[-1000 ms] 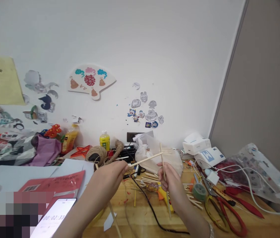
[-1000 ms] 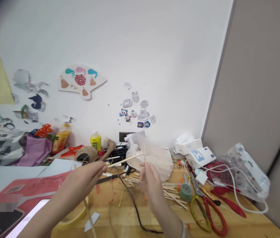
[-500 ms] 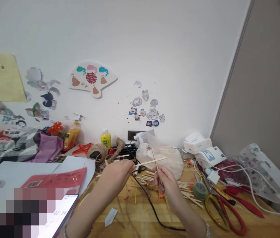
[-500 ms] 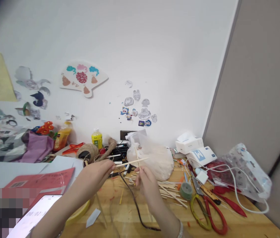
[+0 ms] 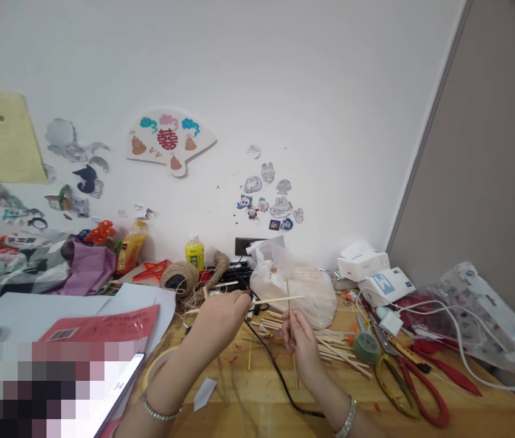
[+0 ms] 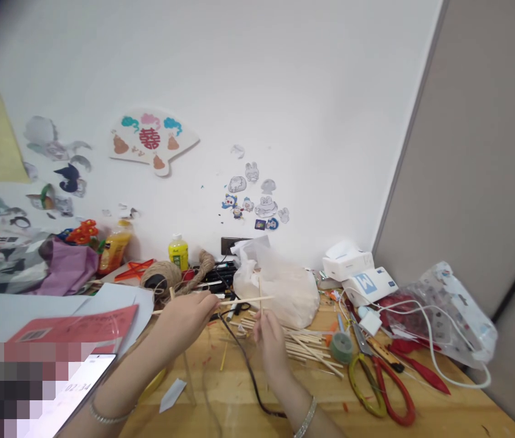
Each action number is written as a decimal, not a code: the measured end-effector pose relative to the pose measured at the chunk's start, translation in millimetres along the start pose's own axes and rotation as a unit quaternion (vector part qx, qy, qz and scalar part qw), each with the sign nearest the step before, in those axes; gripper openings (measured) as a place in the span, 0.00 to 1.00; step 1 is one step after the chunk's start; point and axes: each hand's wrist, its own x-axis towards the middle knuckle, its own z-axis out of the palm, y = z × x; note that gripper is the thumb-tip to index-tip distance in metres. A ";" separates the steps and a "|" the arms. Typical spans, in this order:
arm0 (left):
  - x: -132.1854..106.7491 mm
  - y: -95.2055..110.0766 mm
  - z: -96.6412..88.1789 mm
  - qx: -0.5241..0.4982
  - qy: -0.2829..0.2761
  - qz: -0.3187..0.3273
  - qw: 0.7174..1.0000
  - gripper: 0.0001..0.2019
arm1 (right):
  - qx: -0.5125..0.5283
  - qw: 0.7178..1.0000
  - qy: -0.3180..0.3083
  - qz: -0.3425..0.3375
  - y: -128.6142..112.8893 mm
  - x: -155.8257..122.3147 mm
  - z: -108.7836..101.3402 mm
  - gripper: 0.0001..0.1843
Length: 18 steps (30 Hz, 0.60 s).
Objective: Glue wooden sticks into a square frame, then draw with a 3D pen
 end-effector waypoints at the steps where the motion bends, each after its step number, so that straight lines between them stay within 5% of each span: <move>1: 0.1 0.0 1.3 0.001 0.001 0.003 1.000 0.08 | -0.002 1.000 0.002 -0.003 1.7 -0.1 -1.1 0.25; 18: 0.6 2.5 4.8 0.009 0.034 0.005 0.999 0.10 | -0.028 0.999 0.010 -0.042 13.9 1.9 -6.6 0.23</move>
